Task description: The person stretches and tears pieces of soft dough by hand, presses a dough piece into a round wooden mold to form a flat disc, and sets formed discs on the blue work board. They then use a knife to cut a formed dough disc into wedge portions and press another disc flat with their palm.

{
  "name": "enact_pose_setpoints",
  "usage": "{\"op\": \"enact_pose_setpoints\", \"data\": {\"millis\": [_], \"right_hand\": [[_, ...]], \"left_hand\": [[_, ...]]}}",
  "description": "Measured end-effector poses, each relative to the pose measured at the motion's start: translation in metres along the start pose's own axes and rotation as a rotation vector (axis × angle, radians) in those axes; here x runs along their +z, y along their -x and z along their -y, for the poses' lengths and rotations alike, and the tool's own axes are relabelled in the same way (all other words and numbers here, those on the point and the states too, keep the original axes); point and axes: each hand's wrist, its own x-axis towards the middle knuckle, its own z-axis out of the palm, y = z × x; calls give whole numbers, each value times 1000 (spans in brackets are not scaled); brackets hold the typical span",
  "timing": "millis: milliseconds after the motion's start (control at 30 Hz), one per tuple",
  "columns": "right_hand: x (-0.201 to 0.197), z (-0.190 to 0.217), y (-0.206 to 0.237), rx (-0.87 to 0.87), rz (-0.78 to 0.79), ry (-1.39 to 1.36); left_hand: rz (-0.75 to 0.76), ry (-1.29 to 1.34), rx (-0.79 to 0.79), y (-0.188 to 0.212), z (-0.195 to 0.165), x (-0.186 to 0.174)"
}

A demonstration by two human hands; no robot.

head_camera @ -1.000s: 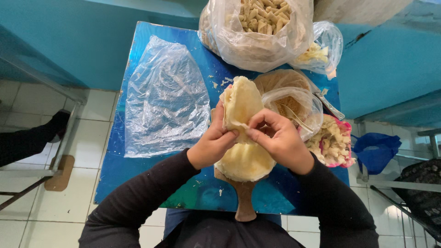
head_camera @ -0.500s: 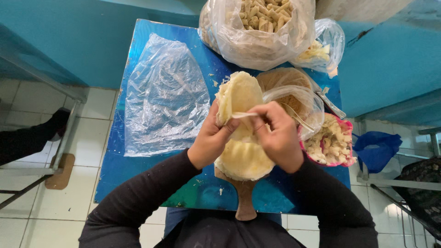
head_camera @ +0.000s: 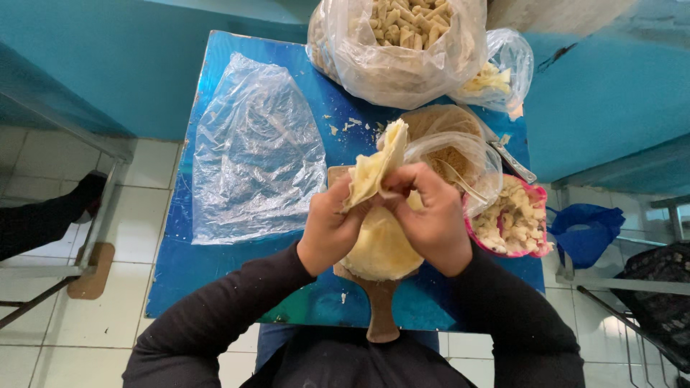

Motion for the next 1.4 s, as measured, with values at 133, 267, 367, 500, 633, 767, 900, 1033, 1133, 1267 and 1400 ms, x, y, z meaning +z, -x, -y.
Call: {"op": "enact_pose_setpoints", "data": {"millis": [133, 267, 367, 500, 633, 767, 900, 1033, 1133, 1267, 1400], "right_hand": [[-6, -30, -17, 199, -36, -210], [-13, -25, -21, 291, 127, -345], [-9, -4, -14, 17, 128, -112], [-2, 13, -7, 92, -13, -6], [-8, 2, -10, 254, -41, -218], [-18, -12, -9, 382, 33, -524], [-15, -14, -8, 370, 142, -593], [-2, -13, -12, 358, 229, -639], [3, -15, -12, 331, 270, -507], [-1, -32, -13, 265, 168, -209], [-7, -52, -16, 318, 96, -695]], "left_hand": [[-93, 210, -110, -6, 5, 0], [-93, 463, -179, -13, 11, -4], [-38, 461, -164, -13, 9, -6], [-29, 412, -182, -10, -3, -9], [-46, 179, -284, -13, -16, -16], [-27, 379, -251, -26, -22, -25], [34, 267, -223, -38, -26, -24], [78, -36, -264, -44, -34, -25], [84, -222, -192, -47, -40, -30], [93, -290, -229, -53, -45, -37], [102, -67, -303, -55, -44, -39]]}}
